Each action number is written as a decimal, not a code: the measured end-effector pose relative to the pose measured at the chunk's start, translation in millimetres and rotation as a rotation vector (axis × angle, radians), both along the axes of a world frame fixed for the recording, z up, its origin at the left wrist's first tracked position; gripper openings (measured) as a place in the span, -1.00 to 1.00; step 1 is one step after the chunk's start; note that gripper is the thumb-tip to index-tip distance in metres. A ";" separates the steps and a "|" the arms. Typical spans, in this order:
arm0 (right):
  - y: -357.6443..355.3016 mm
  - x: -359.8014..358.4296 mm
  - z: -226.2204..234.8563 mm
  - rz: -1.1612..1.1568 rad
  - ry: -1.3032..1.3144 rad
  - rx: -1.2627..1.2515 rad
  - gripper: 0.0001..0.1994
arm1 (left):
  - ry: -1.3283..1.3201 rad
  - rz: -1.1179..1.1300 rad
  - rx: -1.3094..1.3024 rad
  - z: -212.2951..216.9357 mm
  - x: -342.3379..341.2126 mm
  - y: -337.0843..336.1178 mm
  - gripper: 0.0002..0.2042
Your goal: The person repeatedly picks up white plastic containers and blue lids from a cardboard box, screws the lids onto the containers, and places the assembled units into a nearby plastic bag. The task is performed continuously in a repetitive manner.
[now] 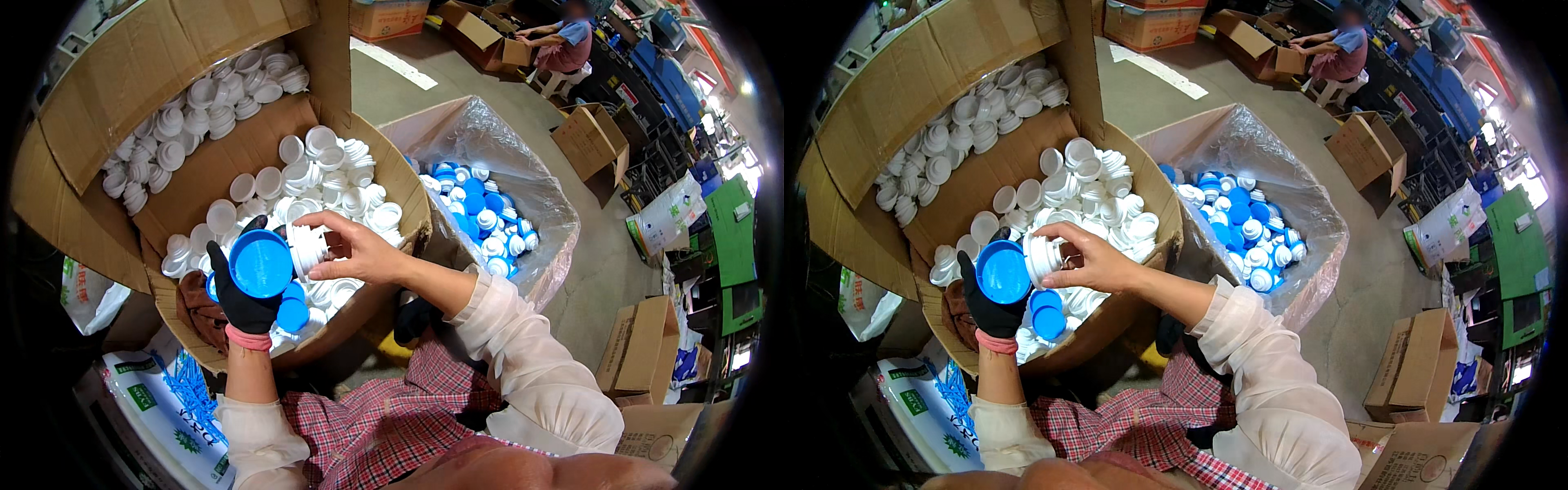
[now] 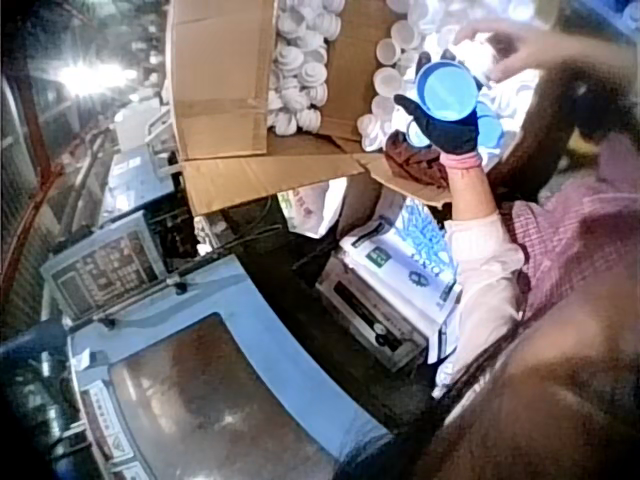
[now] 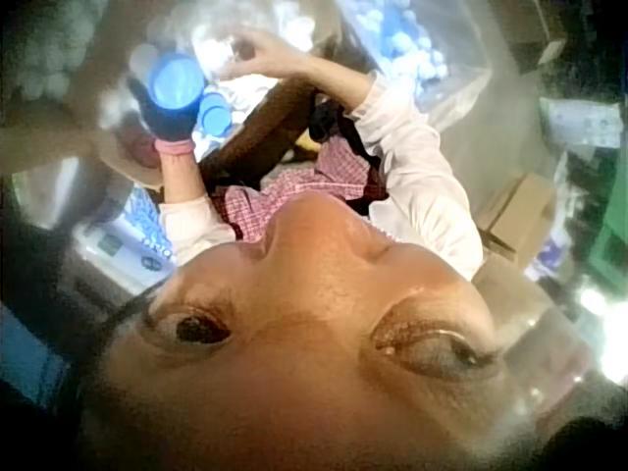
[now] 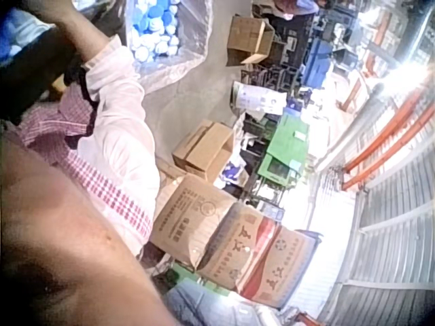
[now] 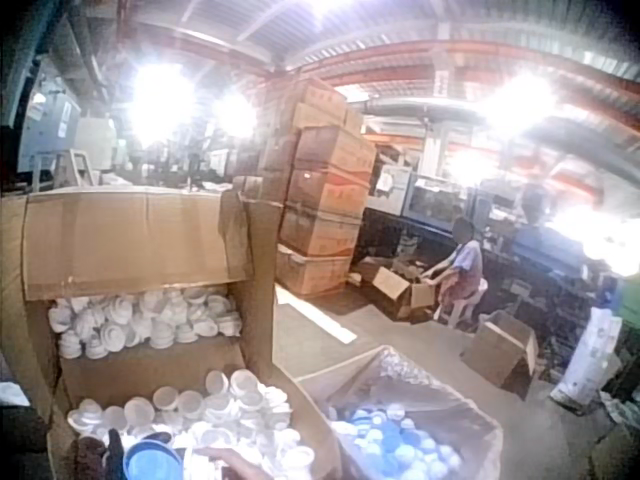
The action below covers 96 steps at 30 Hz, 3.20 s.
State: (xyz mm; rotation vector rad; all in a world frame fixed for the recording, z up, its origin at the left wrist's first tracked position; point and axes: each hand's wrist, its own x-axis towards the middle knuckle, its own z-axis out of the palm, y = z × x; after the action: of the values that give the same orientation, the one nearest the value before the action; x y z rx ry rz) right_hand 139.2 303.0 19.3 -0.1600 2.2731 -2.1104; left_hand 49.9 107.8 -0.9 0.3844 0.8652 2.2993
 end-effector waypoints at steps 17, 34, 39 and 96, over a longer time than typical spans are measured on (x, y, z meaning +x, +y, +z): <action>-1.1 0.7 -3.5 -0.041 0.139 0.146 -0.28 | 0.025 -0.021 -0.005 -4.0 -2.4 -0.9 -0.21; -2.1 0.0 -7.6 -0.098 0.163 0.116 -0.29 | -0.086 -0.066 0.087 -8.4 -5.3 -0.9 -0.23; -1.3 -1.0 -8.3 -0.104 0.225 0.142 -0.29 | -0.180 -0.084 0.138 -8.2 -5.9 -0.2 -0.23; -38.8 -4.8 13.4 -0.213 0.610 0.688 -0.35 | 0.323 0.089 -0.225 -29.7 3.3 7.6 -0.48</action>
State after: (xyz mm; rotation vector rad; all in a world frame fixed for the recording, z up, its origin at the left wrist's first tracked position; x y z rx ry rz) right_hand 134.4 264.2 32.7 -0.6203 3.3477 -1.3174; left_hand 53.2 115.4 -30.6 0.6386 1.3102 2.2212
